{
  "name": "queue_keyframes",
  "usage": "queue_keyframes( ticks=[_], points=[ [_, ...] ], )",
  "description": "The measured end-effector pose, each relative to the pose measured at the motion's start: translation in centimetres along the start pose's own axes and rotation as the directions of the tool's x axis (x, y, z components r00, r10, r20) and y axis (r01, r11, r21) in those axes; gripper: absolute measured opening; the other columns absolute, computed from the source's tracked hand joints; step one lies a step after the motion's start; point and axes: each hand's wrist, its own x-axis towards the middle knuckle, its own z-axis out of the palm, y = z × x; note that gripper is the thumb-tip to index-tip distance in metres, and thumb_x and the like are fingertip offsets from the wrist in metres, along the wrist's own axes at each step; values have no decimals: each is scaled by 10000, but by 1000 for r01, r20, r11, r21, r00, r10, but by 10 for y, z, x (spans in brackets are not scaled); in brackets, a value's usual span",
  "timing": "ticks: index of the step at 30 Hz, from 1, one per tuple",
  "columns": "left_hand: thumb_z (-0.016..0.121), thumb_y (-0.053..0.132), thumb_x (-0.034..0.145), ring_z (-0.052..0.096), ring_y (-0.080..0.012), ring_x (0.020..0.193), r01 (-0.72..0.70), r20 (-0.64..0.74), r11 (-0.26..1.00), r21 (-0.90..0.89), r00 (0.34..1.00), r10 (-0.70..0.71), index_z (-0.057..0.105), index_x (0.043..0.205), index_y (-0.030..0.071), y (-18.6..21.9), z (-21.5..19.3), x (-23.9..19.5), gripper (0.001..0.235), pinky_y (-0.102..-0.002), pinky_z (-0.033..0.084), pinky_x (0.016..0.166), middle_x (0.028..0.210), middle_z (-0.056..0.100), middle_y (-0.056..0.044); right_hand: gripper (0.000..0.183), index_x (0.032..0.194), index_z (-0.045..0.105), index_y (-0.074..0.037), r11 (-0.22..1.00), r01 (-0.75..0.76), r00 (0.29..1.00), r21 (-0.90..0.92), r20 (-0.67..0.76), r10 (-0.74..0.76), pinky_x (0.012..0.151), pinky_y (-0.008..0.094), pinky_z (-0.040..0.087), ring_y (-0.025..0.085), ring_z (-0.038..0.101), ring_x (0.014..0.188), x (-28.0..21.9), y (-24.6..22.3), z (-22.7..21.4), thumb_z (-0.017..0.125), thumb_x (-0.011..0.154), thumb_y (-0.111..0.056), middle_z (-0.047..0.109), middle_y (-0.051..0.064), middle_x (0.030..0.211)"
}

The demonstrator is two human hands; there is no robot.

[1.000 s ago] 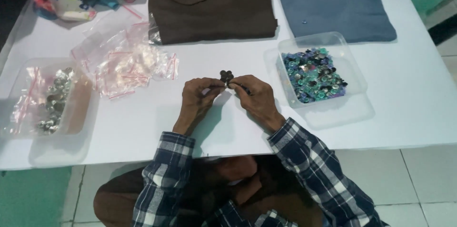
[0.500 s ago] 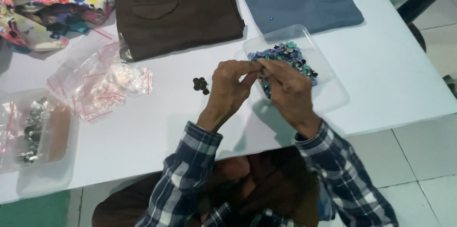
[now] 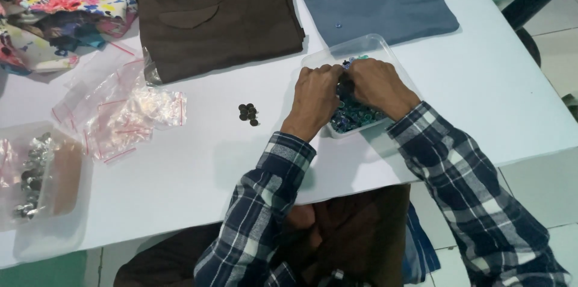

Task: The person sorts small colored accessories from a plastic container by hand, joins several pieces together, and places them into small transparent bags on a white table.

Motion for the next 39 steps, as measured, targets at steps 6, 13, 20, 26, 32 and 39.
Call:
queue_keyframes(
  ticks=[6, 13, 20, 26, 32, 39],
  points=[
    [634, -75, 809, 735, -223, 891, 26, 43, 998, 52, 999, -28, 638, 1124, 81, 11, -14, 0, 352, -377, 519, 937, 920, 713, -59, 107, 842, 712, 7, 996, 4, 998, -85, 55, 1, 594, 402, 591, 329, 756, 700, -9, -17, -21, 621, 889, -25, 710, 138, 679],
    [636, -54, 838, 738, -233, 904, 30, 70, 999, 44, 997, -33, 622, 1156, 93, 8, -8, 0, 350, -395, 493, 974, 949, 709, -70, 154, 1004, 789, -42, 996, 13, 999, 88, 43, -17, 766, 469, 583, 433, 747, 848, -22, -19, -61, 666, 915, -72, 764, 217, 846],
    [651, -32, 855, 739, -222, 826, -16, 113, 984, 177, 994, -4, 693, 1120, 93, 7, 2, 8, 296, -386, 510, 915, 883, 716, -61, 173, 1064, 789, -135, 927, -38, 997, 374, -51, 62, 891, 507, 553, 437, 709, 984, -29, 5, -66, 686, 926, -128, 773, 179, 1034],
    [663, 30, 825, 716, -207, 729, 16, 123, 984, 176, 992, -38, 767, 1012, 155, 4, 17, 24, 248, -359, 515, 804, 785, 692, -35, 227, 1026, 801, -88, 999, -31, 997, 22, 73, 29, 826, 419, 617, 353, 754, 919, -24, 2, -52, 644, 881, -12, 773, 174, 927],
    [649, 92, 850, 710, -194, 802, -7, 141, 966, 260, 990, -31, 764, 991, 167, 14, 10, 16, 197, -373, 491, 837, 841, 691, -33, 149, 938, 747, 17, 993, 10, 990, -118, 144, 7, 717, 460, 627, 373, 757, 840, -8, 3, -28, 664, 837, -54, 729, 196, 823],
    [636, 53, 871, 713, -219, 851, -12, 109, 983, 182, 994, -9, 758, 976, 132, 16, 3, 11, 180, -392, 496, 897, 864, 689, -48, 200, 971, 777, 37, 999, -17, 971, -51, 239, 29, 748, 454, 630, 391, 766, 874, -20, -14, -67, 693, 807, -41, 766, 222, 858]
  ],
)
